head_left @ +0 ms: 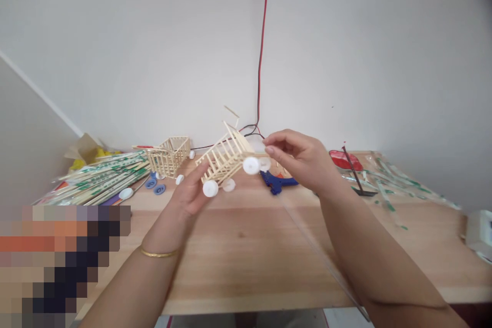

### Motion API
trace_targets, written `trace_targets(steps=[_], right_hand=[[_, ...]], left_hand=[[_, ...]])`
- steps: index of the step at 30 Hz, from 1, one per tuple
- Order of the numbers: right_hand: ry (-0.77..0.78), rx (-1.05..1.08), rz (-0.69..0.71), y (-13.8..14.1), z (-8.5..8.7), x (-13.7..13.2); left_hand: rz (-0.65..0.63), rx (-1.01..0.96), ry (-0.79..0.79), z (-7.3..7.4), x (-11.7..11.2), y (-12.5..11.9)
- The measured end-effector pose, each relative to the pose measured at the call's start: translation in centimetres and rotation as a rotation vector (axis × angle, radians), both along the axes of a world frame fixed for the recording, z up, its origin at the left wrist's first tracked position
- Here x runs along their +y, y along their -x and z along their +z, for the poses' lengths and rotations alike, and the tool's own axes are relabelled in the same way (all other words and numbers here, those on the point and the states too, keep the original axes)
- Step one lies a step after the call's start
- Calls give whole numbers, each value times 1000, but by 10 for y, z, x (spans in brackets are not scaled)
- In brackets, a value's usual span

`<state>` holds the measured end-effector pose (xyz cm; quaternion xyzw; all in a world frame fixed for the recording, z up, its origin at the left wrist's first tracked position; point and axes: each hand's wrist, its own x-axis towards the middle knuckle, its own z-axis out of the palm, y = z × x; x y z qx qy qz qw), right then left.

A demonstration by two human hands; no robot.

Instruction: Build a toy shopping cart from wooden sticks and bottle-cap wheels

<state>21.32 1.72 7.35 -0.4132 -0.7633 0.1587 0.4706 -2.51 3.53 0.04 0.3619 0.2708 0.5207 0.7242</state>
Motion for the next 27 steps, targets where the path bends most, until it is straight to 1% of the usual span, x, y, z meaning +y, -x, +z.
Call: trace_targets(steps=[3, 5, 10, 12, 14, 16, 20, 22, 24, 27], right_hand=[[-143, 7, -69, 1, 8, -8], [-218, -3, -100, 3, 10, -11], [-384, -15, -144, 8, 7, -9], [-396, 11, -177, 10, 4, -8], [-342, 39, -207, 13, -1, -6], [-234, 65, -209, 18, -6, -4], [44, 112, -119, 30, -18, 0], [150, 142, -75, 35, -23, 3], [211, 180, -35, 38, -27, 4], [248, 229, 23, 42, -33, 5]], left_hand=[[-95, -102, 128, 0, -3, -5], [-137, -149, 176, -1, -5, -9], [-142, -288, 235, -5, -8, -17], [-148, -344, 232, -6, -9, -18], [-150, -384, 221, -6, -10, -19], [-141, -409, 214, -7, -11, -20], [-121, -425, 209, -7, -11, -22], [-117, -424, 219, -6, -12, -24], [-113, -421, 231, -6, -12, -25], [-113, -418, 229, -7, -13, -27]])
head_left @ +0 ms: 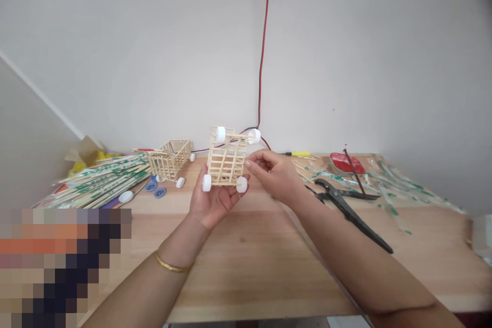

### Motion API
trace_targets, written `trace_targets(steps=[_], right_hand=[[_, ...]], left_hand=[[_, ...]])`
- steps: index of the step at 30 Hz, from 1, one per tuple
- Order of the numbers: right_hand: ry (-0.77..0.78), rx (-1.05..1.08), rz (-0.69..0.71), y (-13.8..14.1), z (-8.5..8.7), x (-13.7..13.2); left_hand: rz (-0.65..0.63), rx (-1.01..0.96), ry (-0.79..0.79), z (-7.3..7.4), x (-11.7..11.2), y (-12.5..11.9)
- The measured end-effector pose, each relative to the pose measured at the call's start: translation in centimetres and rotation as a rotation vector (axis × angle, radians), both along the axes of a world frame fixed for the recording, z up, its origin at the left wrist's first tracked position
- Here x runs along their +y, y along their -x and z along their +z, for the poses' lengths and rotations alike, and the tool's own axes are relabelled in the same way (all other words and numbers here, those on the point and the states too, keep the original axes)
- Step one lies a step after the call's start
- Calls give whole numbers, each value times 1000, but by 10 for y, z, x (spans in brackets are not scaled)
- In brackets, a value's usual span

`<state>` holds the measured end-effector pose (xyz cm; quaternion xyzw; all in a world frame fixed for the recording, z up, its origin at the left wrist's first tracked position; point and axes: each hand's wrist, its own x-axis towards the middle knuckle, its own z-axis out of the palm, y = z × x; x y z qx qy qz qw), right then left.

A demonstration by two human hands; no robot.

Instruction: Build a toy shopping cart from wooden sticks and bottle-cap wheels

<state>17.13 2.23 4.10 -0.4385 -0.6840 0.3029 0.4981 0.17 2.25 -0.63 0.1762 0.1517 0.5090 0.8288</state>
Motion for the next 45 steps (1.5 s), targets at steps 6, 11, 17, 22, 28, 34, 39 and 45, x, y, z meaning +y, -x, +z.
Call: trace_targets(steps=[6, 11, 17, 22, 28, 34, 39, 45], right_hand=[[-30, -41, -18, 5, -7, -1], [61, -80, -119, 9, -10, -1], [128, -61, -105, 12, -11, -1], [118, -75, -137, 13, -10, -3], [77, -77, -130, 14, -13, -1], [67, -87, -125, 13, -15, 0], [40, -89, -127, 13, -15, 0], [52, -85, -85, 13, -15, 0]], left_hand=[[28, -16, -31, -3, 0, -3], [24, -1, -26, -6, -1, -6], [25, 20, -39, -6, -3, -8], [21, 41, -19, -5, -4, -10], [11, 45, -17, -7, -3, -9], [16, 74, -7, -8, -2, -9], [24, 65, -28, -8, -5, -10], [27, 41, -44, -5, -6, -10]])
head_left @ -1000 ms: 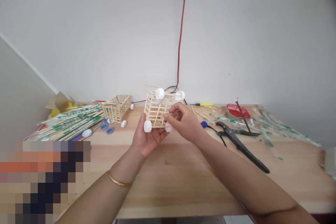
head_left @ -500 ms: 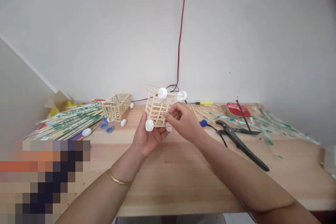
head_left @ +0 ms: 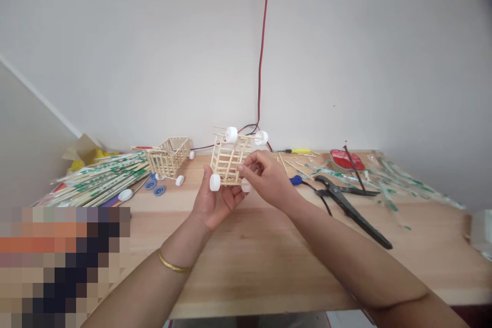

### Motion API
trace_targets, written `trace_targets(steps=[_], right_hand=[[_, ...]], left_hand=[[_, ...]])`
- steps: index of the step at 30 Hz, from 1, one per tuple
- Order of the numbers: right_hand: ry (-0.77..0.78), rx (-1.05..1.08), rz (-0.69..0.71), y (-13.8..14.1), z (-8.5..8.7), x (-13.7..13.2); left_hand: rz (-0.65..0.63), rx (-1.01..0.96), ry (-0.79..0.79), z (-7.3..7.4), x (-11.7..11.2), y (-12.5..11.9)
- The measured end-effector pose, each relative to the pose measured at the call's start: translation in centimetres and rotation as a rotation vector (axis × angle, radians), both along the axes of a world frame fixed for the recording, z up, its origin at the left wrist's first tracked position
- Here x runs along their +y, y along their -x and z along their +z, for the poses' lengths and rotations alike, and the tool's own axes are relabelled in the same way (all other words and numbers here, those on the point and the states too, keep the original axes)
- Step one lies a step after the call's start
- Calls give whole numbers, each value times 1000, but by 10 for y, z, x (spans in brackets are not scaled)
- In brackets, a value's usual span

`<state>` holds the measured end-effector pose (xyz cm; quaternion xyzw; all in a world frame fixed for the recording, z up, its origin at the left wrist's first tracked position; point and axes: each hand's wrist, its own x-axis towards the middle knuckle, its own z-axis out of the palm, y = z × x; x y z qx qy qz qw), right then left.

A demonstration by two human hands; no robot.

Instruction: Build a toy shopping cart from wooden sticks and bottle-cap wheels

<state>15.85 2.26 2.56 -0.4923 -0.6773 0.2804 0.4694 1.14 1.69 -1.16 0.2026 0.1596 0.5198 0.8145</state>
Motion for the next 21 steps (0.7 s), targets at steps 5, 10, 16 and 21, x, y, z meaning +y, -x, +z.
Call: trace_targets(steps=[5, 10, 16, 21], right_hand=[[-19, 10, 69, -2, -5, 3], [-157, -38, 53, -7, -5, 5], [-217, -65, 30, -10, 4, 1], [-255, -42, -17, -7, 7, -3]], left_hand=[[-28, -13, 38, 2, 2, 1], [-29, -32, 44, 3, 1, 2], [-6, -25, 51, 1, 4, 4], [-5, -25, 54, 1, 3, 2]])
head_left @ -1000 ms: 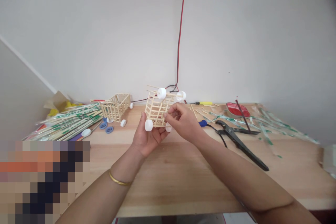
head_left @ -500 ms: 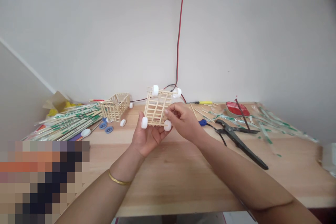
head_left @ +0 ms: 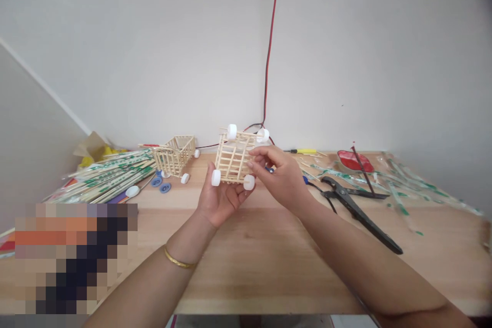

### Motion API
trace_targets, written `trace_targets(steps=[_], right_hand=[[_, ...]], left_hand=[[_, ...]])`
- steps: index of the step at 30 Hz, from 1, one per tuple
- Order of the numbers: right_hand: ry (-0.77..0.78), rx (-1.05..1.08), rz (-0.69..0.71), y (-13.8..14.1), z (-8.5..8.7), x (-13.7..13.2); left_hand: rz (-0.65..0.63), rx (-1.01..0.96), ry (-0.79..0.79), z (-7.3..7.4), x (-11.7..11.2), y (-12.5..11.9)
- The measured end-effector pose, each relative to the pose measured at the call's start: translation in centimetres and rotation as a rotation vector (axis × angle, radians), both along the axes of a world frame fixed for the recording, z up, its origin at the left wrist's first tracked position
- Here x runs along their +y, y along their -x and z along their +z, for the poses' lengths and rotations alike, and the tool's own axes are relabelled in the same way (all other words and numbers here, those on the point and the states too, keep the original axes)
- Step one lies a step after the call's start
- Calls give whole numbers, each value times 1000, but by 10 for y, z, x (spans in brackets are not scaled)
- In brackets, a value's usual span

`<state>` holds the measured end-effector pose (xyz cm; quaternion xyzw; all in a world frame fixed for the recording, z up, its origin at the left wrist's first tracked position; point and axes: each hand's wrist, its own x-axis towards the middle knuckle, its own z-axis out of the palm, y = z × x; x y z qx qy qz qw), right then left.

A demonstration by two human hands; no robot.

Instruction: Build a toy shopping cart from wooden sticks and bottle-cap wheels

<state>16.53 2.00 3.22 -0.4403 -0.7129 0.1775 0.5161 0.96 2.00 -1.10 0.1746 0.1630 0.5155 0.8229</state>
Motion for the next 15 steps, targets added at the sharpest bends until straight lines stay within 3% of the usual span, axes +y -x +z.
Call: trace_targets(steps=[8, 15], right_hand=[[10, -192, -201, 3, -4, -3], [57, -179, -194, 3, -6, -5]], left_hand=[[27, 73, -38, -5, -3, -5], [137, 145, -120, -5, -6, -9]])
